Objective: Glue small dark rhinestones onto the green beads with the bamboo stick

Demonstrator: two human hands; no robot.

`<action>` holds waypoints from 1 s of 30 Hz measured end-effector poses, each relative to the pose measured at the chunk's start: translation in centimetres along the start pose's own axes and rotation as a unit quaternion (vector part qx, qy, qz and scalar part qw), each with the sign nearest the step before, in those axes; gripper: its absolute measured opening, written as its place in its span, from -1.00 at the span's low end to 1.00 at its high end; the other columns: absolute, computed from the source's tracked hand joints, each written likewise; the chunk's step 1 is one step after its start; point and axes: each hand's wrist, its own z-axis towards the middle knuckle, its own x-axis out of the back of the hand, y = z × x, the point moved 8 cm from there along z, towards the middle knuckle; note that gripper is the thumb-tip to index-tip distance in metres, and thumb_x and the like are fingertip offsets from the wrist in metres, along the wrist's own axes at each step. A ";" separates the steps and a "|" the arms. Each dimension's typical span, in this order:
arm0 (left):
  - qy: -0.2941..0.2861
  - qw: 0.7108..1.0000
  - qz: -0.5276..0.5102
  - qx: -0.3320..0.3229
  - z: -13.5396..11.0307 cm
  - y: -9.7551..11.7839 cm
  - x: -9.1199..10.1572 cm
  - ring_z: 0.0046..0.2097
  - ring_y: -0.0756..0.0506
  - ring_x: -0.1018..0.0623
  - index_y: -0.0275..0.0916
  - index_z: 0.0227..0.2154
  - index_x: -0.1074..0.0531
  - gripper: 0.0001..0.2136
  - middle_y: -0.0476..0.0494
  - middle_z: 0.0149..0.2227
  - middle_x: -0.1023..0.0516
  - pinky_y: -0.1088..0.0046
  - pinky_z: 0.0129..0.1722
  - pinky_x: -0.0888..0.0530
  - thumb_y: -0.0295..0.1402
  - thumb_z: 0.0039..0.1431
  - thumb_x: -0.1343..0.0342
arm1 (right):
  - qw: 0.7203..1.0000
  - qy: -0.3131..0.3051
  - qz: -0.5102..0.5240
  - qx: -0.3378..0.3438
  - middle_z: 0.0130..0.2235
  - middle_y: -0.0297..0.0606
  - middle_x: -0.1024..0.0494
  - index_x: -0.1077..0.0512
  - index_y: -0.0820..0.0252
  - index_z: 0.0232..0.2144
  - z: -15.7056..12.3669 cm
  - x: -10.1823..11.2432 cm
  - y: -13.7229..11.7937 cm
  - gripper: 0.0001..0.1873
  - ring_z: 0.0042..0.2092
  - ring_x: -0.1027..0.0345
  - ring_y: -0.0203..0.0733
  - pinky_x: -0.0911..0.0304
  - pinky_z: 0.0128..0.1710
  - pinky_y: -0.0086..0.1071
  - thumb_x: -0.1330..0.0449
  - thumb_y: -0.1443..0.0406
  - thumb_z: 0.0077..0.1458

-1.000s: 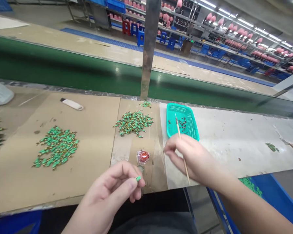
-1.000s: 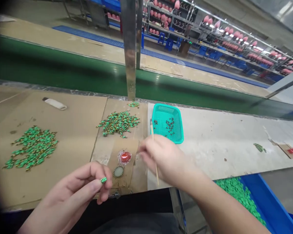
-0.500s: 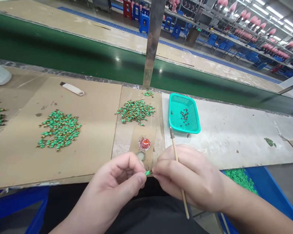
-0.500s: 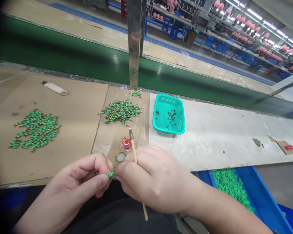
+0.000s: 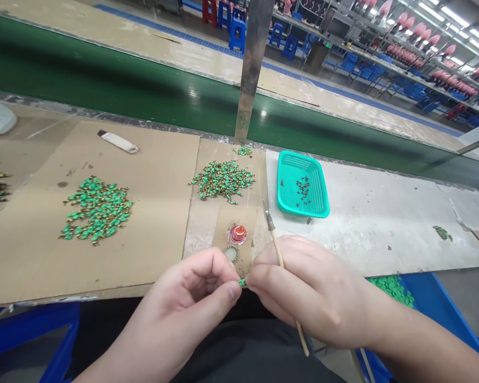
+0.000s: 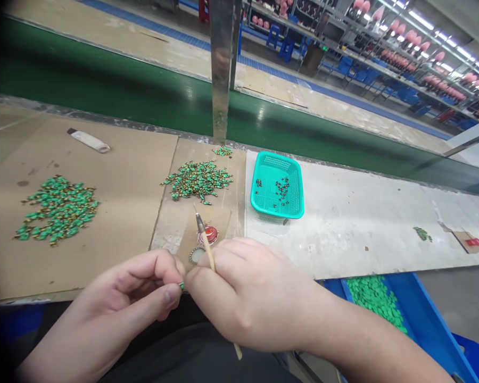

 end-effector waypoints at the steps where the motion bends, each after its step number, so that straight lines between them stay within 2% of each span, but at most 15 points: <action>1: -0.005 1.000 0.001 -0.001 0.0 0.0 -0.1 -0.40 -0.06 -0.44 -0.12 -0.41 -0.66 -0.67 -0.02 -0.45 -0.52 0.53 -0.41 -0.46 -0.06 0.40 -0.52 | 1.000 -0.006 0.003 -0.006 -0.33 -0.33 -0.55 -0.52 0.12 -0.27 0.1 0.0 0.0 -0.57 -0.31 -0.27 -0.16 -0.26 -0.31 -0.26 -0.03 0.38 0.71; 3: -0.012 1.000 0.000 0.000 0.0 0.0 -0.1 -0.40 -0.05 -0.43 -0.12 -0.40 -0.65 -0.65 -0.01 -0.44 -0.51 0.53 -0.41 -0.46 -0.05 0.42 -0.50 | 0.999 -0.017 0.025 -0.020 -0.35 -0.35 -0.50 -0.48 0.11 -0.30 0.3 -0.2 0.2 -0.53 -0.31 -0.26 -0.17 -0.26 -0.32 -0.28 0.01 0.37 0.73; 6: -0.011 1.000 -0.005 -0.004 -0.1 0.0 0.0 -0.41 -0.04 -0.42 -0.12 -0.40 -0.64 -0.64 0.00 -0.44 -0.49 0.55 -0.42 -0.46 -0.04 0.43 -0.51 | 0.999 0.002 0.052 -0.015 -0.32 -0.34 -0.56 -0.49 0.10 -0.28 0.2 -0.4 0.6 -0.56 -0.31 -0.33 -0.18 -0.33 -0.31 -0.28 -0.02 0.37 0.73; 10: 0.001 1.000 -0.007 -0.019 -0.2 0.3 0.1 -0.41 -0.04 -0.48 -0.11 -0.41 -0.67 -0.64 -0.02 -0.45 -0.55 0.58 -0.40 -0.52 -0.03 0.43 -0.52 | 0.991 0.093 0.090 0.043 -0.18 -0.20 -0.74 -0.59 0.16 -0.03 -0.6 -0.3 0.8 -0.86 -0.21 -0.59 -0.11 -0.54 -0.19 -0.25 -0.23 0.42 0.64; 14: 0.015 0.999 -0.004 -0.047 -0.4 0.6 0.3 -0.39 -0.04 -0.54 -0.07 -0.41 -0.70 -0.66 -0.04 -0.42 -0.63 0.60 -0.38 -0.57 -0.03 0.43 -0.53 | 0.973 0.168 0.161 -0.005 -0.21 -0.27 -0.76 -0.59 0.09 -0.01 -1.3 -0.6 1.9 -0.90 -0.22 -0.66 -0.18 -0.59 -0.18 -0.35 -0.36 0.40 0.57; 16: 0.015 0.999 0.005 -0.050 -0.5 0.4 0.2 -0.37 -0.04 -0.55 -0.05 -0.37 -0.72 -0.71 -0.03 -0.38 -0.65 0.60 -0.36 -0.59 -0.06 0.44 -0.52 | 0.969 0.179 0.167 -0.017 -0.22 -0.29 -0.76 -0.60 0.08 -0.02 -1.5 -0.9 1.9 -0.89 -0.23 -0.67 -0.19 -0.61 -0.18 -0.37 -0.36 0.41 0.57; 22: 0.012 0.998 0.036 -0.046 -0.8 -0.5 0.3 -0.36 -0.06 -0.53 -0.02 -0.33 -0.66 -0.72 0.02 -0.36 -0.61 0.58 -0.36 -0.57 -0.07 0.54 -0.42 | 0.970 0.210 0.121 0.012 -0.21 -0.24 -0.76 -0.62 0.15 -0.05 -2.0 -1.3 0.7 -0.85 -0.23 -0.66 -0.18 -0.65 -0.15 -0.31 -0.31 0.49 0.54; 30: 0.009 0.998 0.047 -0.047 -0.9 -0.5 0.2 -0.37 -0.07 -0.52 -0.03 -0.34 -0.62 -0.72 0.03 -0.38 -0.58 0.54 -0.37 -0.56 -0.14 0.56 -0.38 | 0.977 0.192 0.085 0.038 -0.18 -0.09 -0.76 -0.65 0.32 0.00 -2.1 -1.1 -0.1 -0.85 -0.21 -0.63 -0.10 -0.59 -0.23 -0.21 -0.29 0.53 0.54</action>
